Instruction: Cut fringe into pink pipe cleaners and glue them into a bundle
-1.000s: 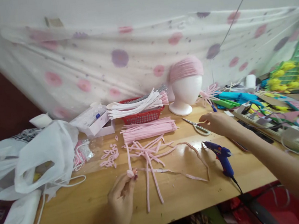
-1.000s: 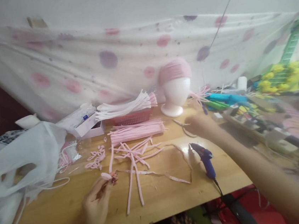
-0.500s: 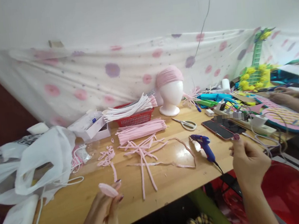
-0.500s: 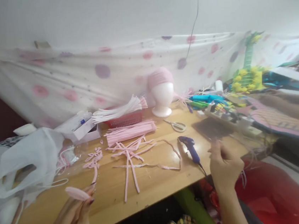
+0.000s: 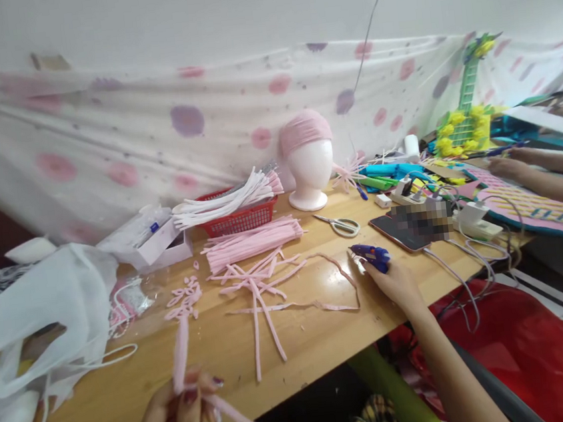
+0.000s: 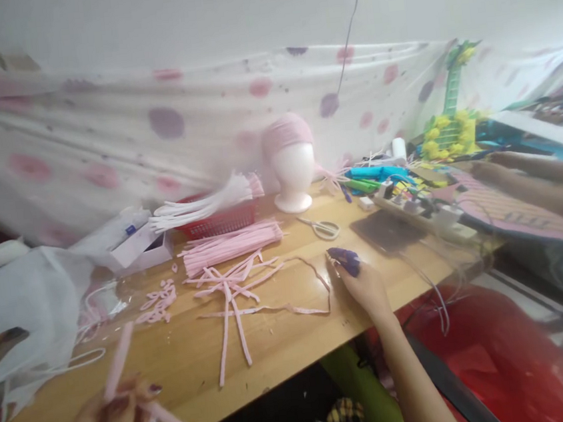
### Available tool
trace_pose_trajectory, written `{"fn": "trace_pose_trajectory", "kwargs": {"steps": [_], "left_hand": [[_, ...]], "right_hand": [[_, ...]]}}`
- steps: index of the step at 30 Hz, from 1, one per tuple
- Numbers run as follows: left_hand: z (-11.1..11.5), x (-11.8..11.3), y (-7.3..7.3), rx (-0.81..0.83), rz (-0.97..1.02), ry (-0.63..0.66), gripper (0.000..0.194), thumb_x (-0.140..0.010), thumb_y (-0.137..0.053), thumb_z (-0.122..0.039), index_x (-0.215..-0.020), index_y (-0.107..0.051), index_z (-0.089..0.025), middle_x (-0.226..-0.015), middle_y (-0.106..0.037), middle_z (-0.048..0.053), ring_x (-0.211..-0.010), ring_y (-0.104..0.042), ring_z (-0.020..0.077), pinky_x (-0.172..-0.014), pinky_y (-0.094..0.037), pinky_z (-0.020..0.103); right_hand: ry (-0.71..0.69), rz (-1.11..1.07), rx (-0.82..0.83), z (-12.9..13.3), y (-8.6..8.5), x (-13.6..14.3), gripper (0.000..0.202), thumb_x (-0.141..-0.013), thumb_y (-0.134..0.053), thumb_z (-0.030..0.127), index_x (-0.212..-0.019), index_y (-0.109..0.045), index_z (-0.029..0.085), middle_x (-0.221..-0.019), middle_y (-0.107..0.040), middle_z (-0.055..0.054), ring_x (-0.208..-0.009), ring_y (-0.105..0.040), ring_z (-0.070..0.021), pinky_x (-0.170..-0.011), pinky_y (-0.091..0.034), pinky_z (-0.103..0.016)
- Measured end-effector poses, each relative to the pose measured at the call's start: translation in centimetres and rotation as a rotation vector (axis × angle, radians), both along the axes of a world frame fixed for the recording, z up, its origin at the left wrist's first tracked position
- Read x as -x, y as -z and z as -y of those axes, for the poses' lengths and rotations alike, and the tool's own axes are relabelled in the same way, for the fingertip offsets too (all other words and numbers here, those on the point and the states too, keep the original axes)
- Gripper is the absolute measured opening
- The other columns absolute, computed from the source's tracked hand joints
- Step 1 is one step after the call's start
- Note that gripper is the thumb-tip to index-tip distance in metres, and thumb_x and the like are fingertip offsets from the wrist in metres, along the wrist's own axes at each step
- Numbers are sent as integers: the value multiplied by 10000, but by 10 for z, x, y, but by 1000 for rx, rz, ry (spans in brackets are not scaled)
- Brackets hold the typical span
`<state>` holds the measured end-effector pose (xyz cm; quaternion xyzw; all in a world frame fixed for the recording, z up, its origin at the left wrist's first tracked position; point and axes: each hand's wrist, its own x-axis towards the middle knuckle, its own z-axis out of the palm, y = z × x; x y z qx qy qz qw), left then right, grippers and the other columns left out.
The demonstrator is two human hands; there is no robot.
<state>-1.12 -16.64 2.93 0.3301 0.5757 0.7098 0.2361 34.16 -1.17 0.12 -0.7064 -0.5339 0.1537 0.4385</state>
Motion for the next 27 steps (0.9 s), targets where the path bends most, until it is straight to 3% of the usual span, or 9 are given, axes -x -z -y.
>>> {"fn": "trace_pose_trajectory", "kwargs": {"steps": [3, 6, 8, 10, 13, 15, 19, 22, 27], "left_hand": [[-14, -19, -10, 89, 197, 214, 374, -613, -832, -521, -772, -749, -192, -606, -698, 21, -426, -530, 95, -378, -444, 182], [-28, -39, -13, 112, 155, 303, 335, -670, -805, -489, -760, -763, -169, -589, -674, 20, -413, -462, 60, -379, -393, 161], [-33, -50, -13, 123, 63, 355, 309, -720, -772, -461, -799, -769, -163, -584, -675, 21, -417, -482, 80, -395, -413, 188], [-36, -60, -13, 132, -11, 371, 272, -754, -747, -432, -799, -755, -164, -603, -698, 29, -493, -592, 135, -479, -495, 229], [-36, -72, -9, 98, -53, 342, 186, -791, -725, -365, -768, -704, -182, -641, -726, 25, -578, -671, 163, -586, -543, 255], [-35, -77, -2, 51, -91, 331, 139, -800, -726, -315, -751, -685, -191, -648, -724, 14, -569, -660, 143, -574, -525, 230], [-35, -79, 15, -10, -113, 394, 62, -810, -721, -231, -761, -694, -204, -734, -694, 6, -612, -621, 108, -538, -483, 181], [-37, -78, 24, -10, -69, 456, 65, -834, -693, -194, -773, -708, -212, -842, -673, 20, -750, -625, 119, -601, -493, 174], [-41, -79, 29, 20, -24, 454, 58, -849, -675, -172, -828, -714, -211, -898, -664, 34, -812, -618, 132, -641, -499, 183]], "right_hand": [[67, -75, -33, 15, -3, -3, 330, -763, -620, 503, -758, -688, 180, -679, -711, -100, -696, -669, -274, -563, -497, -331], [67, -157, -51, 37, -7, -2, 378, -781, -611, 547, -732, -664, 176, -693, -700, -94, -669, -653, -244, -574, -517, -331], [-52, -280, -96, 54, -9, 3, 370, -816, -604, 533, -658, -630, 199, -681, -671, -66, -696, -642, -226, -656, -534, -336], [-194, -435, -146, 70, -9, 11, 377, -838, -597, 519, -620, -602, 212, -658, -643, -57, -695, -631, -228, -670, -531, -347], [-406, -575, -156, 89, -8, 30, 366, -828, -611, 536, -645, -622, 219, -621, -622, -54, -593, -593, -226, -542, -495, -350], [-578, -633, -195, 96, -9, 45, 389, -823, -592, 577, -648, -626, 232, -592, -593, -41, -548, -558, -213, -497, -461, -341], [-722, -592, -184, 96, -14, 68, 561, -799, -513, 740, -607, -629, 225, -604, -602, -55, -545, -545, -213, -527, -460, -357], [-760, -467, -121, 93, -14, 75, 588, -807, -485, 757, -603, -634, 226, -604, -604, -61, -606, -578, -240, -632, -498, -392], [-770, -415, -53, 90, -3, 72, 629, -816, -441, 780, -627, -648, 217, -574, -568, -40, -561, -546, -209, -514, -402, -334]]}}
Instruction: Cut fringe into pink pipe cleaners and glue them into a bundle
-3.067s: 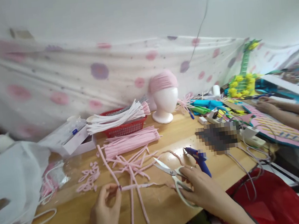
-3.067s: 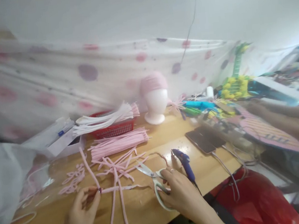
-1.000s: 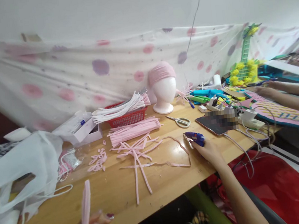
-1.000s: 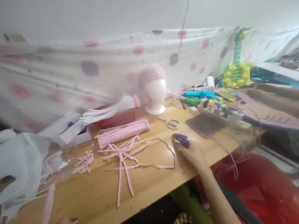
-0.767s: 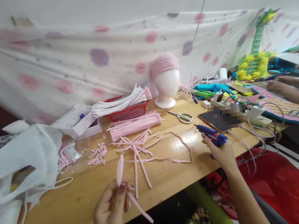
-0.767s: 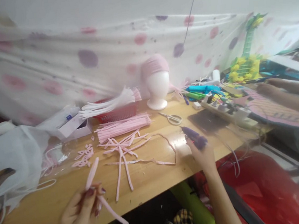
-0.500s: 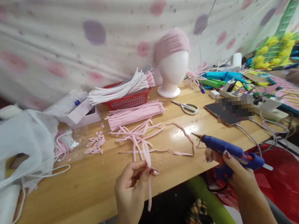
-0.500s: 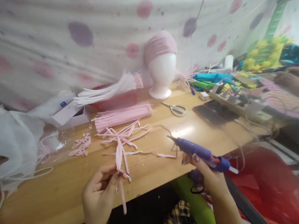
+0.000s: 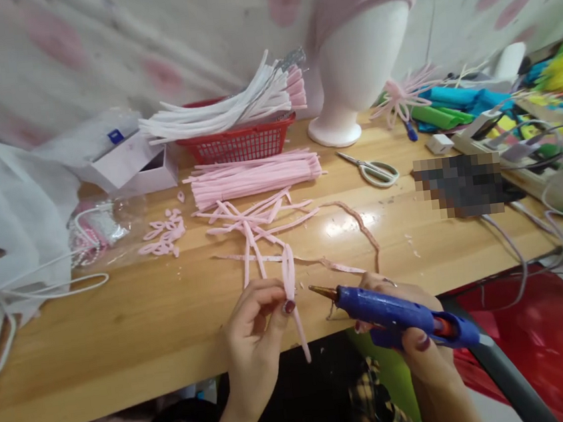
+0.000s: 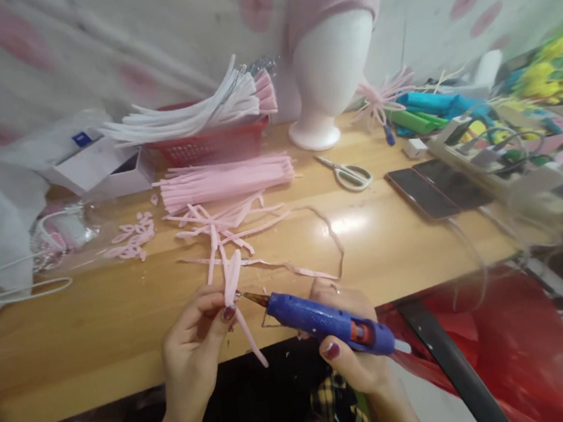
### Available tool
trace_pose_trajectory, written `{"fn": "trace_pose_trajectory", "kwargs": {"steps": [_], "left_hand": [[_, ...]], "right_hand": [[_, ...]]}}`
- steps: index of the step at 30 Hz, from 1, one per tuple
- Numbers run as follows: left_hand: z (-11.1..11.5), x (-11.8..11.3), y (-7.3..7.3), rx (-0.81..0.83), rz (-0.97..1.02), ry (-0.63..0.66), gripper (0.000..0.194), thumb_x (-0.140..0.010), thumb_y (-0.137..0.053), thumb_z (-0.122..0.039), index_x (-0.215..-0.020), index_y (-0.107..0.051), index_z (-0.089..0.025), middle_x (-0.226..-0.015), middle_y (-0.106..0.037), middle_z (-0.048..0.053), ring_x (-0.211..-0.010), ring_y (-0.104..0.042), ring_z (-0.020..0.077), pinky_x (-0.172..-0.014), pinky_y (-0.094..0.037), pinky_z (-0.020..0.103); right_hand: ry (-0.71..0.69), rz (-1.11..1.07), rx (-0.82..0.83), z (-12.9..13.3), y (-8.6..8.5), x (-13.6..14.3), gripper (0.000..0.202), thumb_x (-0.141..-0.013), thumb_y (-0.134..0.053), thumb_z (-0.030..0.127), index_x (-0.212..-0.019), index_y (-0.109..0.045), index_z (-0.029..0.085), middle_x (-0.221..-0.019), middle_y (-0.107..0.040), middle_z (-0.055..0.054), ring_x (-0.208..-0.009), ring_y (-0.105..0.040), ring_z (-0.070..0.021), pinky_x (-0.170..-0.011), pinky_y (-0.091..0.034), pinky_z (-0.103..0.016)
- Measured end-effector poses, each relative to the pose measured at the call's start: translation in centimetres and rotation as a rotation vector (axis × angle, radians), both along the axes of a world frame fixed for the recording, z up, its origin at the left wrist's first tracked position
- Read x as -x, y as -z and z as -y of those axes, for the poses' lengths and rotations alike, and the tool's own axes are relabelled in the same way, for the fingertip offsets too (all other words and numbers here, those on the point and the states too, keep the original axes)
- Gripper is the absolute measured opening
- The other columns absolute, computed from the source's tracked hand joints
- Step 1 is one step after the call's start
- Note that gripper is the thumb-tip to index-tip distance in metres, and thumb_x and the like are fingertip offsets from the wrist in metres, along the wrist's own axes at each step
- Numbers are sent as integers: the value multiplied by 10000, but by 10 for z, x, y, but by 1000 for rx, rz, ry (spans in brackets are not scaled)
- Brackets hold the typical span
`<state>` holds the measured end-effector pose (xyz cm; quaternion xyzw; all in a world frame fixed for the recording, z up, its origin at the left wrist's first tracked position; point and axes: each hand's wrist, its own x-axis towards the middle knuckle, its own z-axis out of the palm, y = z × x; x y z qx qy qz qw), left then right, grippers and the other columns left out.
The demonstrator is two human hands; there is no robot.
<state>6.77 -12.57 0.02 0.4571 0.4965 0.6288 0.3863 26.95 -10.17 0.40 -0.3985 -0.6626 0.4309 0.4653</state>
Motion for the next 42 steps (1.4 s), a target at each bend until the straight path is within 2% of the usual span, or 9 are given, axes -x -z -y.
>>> {"fn": "trace_pose_trajectory", "kwargs": {"steps": [3, 7, 19, 21, 26, 30, 34, 42], "left_hand": [[-2, 0, 1, -16, -75, -3, 81, -862, -653, -148, -837, -701, -209, -906, -660, 30, -849, -613, 133, -705, -503, 193], [-5, 0, 1, -57, -168, -30, 90, -864, -648, -132, -832, -680, -210, -871, -659, 20, -853, -616, 131, -740, -502, 200], [-10, -3, 3, -38, -135, -67, 48, -838, -693, -184, -797, -675, -199, -766, -682, 7, -668, -609, 112, -622, -513, 196], [-11, -3, 3, -28, -119, -66, 45, -839, -693, -181, -802, -677, -202, -779, -684, 5, -675, -613, 110, -623, -508, 191], [-14, -2, 4, 21, -62, -68, 49, -833, -700, -209, -793, -678, -191, -752, -670, 13, -665, -616, 125, -617, -508, 214], [-16, -1, 4, 30, -22, -50, 42, -846, -683, -202, -807, -674, -191, -759, -646, 11, -673, -605, 127, -622, -497, 223], [-16, 1, 5, 14, -56, -29, 45, -855, -665, -170, -822, -672, -198, -801, -634, 20, -711, -590, 131, -638, -486, 228], [-16, 0, 8, -27, -95, -17, 90, -863, -643, -123, -851, -662, -211, -833, -608, 20, -760, -573, 139, -651, -480, 236]], "right_hand": [[-44, -18, -38, -4, 2, 1, 601, -826, -484, 741, -619, -637, 198, -558, -541, -29, -547, -525, -191, -528, -391, -327], [-35, 18, -70, -10, 0, 5, 573, -846, -493, 699, -594, -597, 196, -545, -495, -16, -522, -474, -170, -521, -372, -317], [-35, 30, -55, -17, -1, 10, 579, -819, -527, 715, -548, -517, 204, -517, -423, 20, -486, -403, -137, -550, -327, -315], [-46, 29, -62, -19, -1, 10, 567, -829, -531, 697, -549, -504, 205, -518, -421, 23, -485, -397, -136, -570, -344, -322], [-91, 24, -73, -23, -4, 12, 551, -851, -493, 699, -639, -599, 202, -570, -487, -10, -550, -459, -174, -568, -344, -328], [-49, 54, -81, -23, -6, 13, 590, -851, -464, 723, -595, -579, 204, -538, -423, 4, -527, -416, -164, -548, -306, -318], [-22, 116, -91, -23, -5, 12, 660, -832, -416, 779, -572, -592, 199, -524, -421, 3, -501, -409, -156, -519, -273, -313], [-29, 130, -110, -23, -4, 10, 615, -862, -429, 734, -568, -526, 203, -520, -419, 8, -485, -408, -148, -521, -270, -315]]}}
